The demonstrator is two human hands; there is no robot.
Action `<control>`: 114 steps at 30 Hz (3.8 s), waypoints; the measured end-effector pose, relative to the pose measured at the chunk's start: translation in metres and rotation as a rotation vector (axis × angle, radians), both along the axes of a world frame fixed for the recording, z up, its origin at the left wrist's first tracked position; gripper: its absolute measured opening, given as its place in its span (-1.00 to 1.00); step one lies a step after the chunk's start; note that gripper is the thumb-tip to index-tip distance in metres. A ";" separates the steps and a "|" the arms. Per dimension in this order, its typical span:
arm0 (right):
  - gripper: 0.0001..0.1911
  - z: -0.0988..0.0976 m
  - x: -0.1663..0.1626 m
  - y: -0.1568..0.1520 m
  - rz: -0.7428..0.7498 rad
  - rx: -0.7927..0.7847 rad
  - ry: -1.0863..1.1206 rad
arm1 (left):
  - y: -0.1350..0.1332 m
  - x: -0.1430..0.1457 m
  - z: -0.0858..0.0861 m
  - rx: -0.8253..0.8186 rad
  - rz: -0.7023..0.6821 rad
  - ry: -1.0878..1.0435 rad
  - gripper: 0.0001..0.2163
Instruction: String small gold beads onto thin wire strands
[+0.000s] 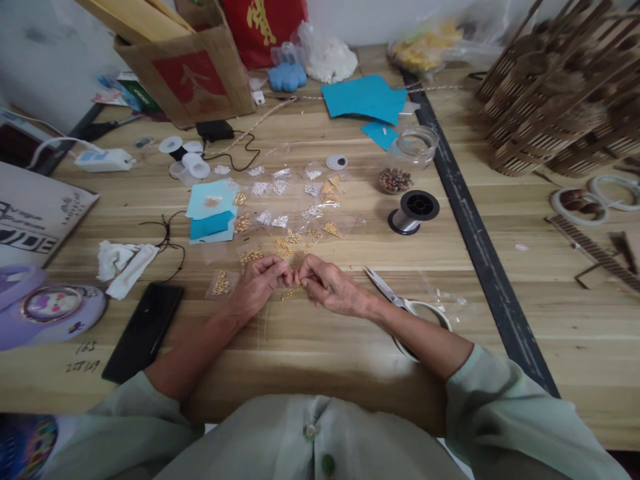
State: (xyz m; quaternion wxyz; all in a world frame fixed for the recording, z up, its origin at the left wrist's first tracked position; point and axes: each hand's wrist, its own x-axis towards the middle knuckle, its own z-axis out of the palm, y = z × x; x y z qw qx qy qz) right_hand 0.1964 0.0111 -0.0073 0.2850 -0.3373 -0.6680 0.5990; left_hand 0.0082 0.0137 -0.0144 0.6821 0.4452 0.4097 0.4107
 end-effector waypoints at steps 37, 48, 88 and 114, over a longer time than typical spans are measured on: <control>-0.75 0.008 0.004 0.009 -0.140 -0.128 0.131 | -0.005 -0.001 0.015 0.155 -0.004 0.145 -0.68; -0.76 -0.001 0.005 0.012 -0.124 -0.262 0.220 | -0.007 0.007 0.009 0.079 -0.121 0.079 -0.47; -0.68 -0.001 -0.001 0.016 -0.002 -0.190 0.097 | 0.002 -0.008 0.003 0.204 0.017 0.167 -0.66; -0.69 0.010 0.001 0.009 -0.057 -0.144 0.167 | -0.004 -0.004 0.018 0.077 -0.265 0.216 -0.77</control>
